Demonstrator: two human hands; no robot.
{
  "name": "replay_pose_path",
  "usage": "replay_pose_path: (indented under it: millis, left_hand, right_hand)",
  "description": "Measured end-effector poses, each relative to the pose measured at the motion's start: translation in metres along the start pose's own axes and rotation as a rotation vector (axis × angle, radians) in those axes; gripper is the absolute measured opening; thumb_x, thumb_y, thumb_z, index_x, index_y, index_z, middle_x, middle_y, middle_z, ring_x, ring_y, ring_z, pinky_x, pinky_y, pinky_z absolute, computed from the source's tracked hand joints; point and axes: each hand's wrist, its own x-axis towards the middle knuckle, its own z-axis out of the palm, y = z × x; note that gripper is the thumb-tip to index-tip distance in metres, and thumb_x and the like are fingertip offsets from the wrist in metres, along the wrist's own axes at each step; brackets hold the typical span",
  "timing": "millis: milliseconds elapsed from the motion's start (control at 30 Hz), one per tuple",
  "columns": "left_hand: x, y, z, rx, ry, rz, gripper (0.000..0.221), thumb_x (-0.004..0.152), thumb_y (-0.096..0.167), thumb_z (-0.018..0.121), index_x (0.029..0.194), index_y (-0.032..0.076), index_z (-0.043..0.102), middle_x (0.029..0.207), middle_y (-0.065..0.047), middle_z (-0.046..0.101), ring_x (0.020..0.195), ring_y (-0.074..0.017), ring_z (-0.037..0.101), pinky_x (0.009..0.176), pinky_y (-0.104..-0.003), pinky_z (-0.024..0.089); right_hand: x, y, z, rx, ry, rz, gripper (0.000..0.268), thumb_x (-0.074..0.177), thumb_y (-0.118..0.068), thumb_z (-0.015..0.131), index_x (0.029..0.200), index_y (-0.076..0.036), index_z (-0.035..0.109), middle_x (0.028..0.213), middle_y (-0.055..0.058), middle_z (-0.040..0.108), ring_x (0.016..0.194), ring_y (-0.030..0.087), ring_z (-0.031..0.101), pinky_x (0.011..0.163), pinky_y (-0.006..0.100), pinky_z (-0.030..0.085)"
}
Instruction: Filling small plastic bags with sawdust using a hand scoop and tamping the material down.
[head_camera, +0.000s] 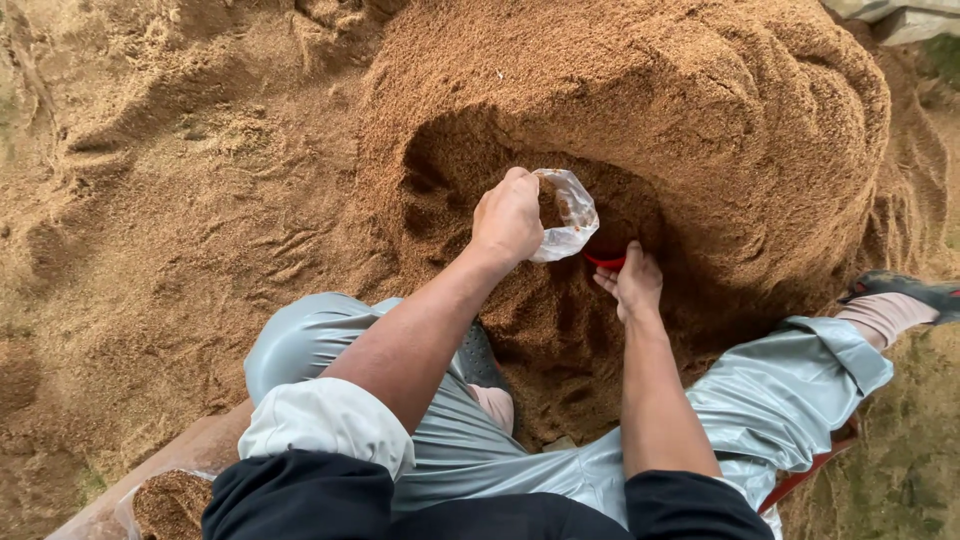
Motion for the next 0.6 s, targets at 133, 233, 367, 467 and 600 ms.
replay_pose_path:
  millis: [133,233,367,467,600]
  left_hand:
    - [0.001,-0.002,0.005,-0.015,-0.004,0.005,0.03,0.075,-0.005,0.05,0.1,0.001,0.066,0.121,-0.012,0.064,0.096,-0.0489,0.069,0.081,-0.059,0.059]
    - [0.003,-0.002,0.004,-0.016,0.001,0.013,0.03,0.074,-0.006,0.051,0.1,0.0,0.066,0.121,-0.013,0.064,0.096,-0.0493,0.069,0.081,-0.06,0.059]
    - [-0.011,0.016,-0.014,-0.017,-0.021,0.038,0.03,0.077,-0.005,0.051,0.102,0.001,0.066,0.12,-0.014,0.064,0.099,-0.048,0.069,0.083,-0.059,0.059]
    - [-0.004,0.007,-0.003,-0.033,-0.032,0.02,0.031,0.077,-0.005,0.051,0.103,0.0,0.066,0.122,-0.013,0.063,0.1,-0.0485,0.069,0.084,-0.059,0.059]
    - [-0.006,0.008,-0.005,-0.041,-0.031,0.036,0.029,0.078,-0.005,0.052,0.103,0.0,0.065,0.122,-0.014,0.063,0.101,-0.0495,0.068,0.084,-0.061,0.058]
  right_hand:
    - [-0.007,0.004,-0.004,0.24,-0.055,-0.102,0.055,0.107,-0.039,0.048,0.131,0.009,0.043,0.112,0.029,0.046,0.097,0.04,0.068,0.094,0.055,0.063]
    - [-0.011,-0.014,-0.009,0.393,-0.112,-0.159,0.044,0.106,-0.043,0.048,0.127,-0.005,0.049,0.103,0.018,0.058,0.096,0.032,0.071,0.093,0.048,0.066]
    - [-0.056,-0.076,-0.005,0.344,-0.185,-0.405,0.043,0.108,-0.045,0.042,0.132,-0.01,0.048,0.114,0.015,0.061,0.104,0.026,0.071,0.096,0.039,0.066]
    - [-0.063,-0.093,-0.001,0.026,-0.109,-0.764,0.04,0.114,-0.03,0.039,0.14,-0.001,0.048,0.119,0.025,0.057,0.112,0.039,0.066,0.098,0.055,0.061]
    - [-0.064,-0.086,0.016,-0.337,0.076,-1.066,0.042,0.108,-0.024,0.055,0.143,-0.001,0.055,0.128,0.026,0.054,0.116,0.044,0.062,0.091,0.052,0.058]
